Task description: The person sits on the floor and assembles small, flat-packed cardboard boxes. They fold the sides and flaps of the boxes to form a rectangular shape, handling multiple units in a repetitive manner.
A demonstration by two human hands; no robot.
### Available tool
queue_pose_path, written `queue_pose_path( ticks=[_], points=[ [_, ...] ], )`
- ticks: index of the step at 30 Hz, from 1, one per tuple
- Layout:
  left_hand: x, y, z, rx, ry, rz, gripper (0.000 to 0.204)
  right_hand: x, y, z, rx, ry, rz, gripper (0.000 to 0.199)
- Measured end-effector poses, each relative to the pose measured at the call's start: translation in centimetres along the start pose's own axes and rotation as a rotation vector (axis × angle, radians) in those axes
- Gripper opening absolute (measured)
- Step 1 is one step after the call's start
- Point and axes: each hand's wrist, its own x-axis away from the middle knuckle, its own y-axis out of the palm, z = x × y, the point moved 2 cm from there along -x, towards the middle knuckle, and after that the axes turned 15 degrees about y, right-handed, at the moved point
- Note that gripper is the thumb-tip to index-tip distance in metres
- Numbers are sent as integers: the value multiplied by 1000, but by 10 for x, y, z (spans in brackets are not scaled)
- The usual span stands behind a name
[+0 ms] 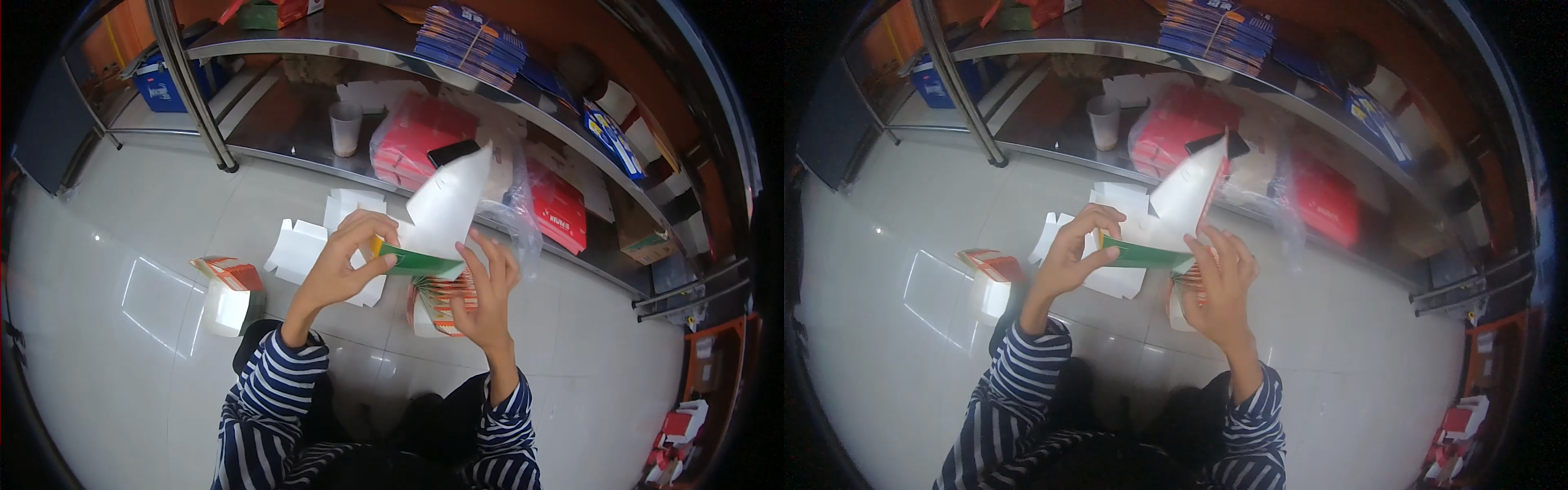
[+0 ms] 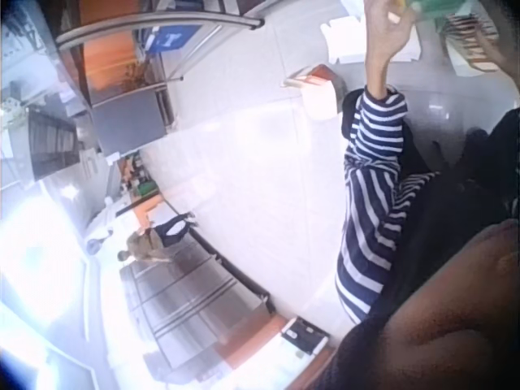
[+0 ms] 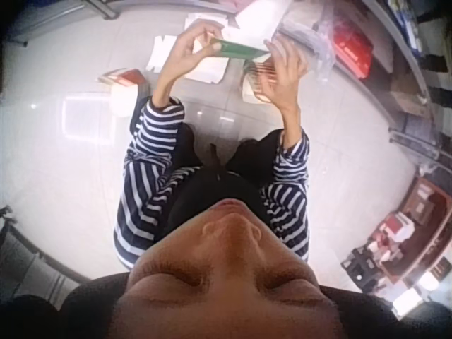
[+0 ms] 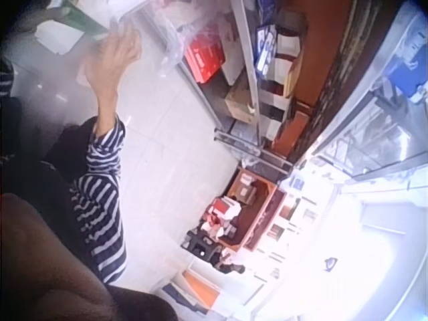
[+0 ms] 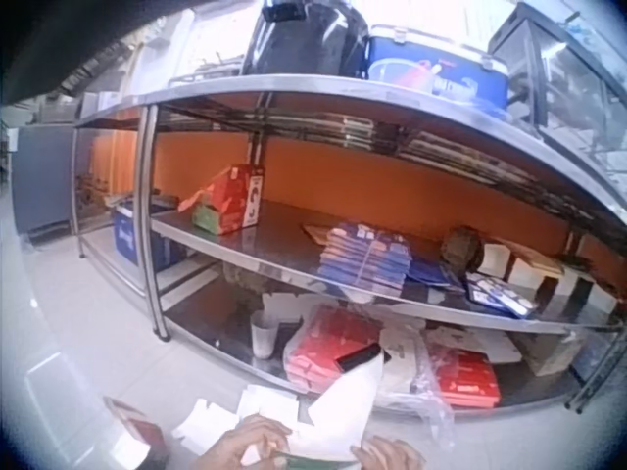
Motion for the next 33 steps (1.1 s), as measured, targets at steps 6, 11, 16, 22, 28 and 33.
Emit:
queue_pose_path(
  ticks=[6,11,16,22,28,33],
  points=[
    [2,-5,-2,127,-60,15,13,6,12,12,127,-110,7,21],
    [-6,11,12,-617,220,-196,16,7,10,9,-4,-132,-99,14],
    [6,19,4,-440,89,-409,25,7,10,9,-34,-24,-94,12],
    [4,18,12,-393,-8,-432,25,5,8,11,-19,29,-78,18],
    [1,21,20,-301,170,-425,20,4,12,12,58,32,-86,16],
    [6,35,16,-444,316,-385,15,5,18,13,90,19,-184,9]
  ],
)
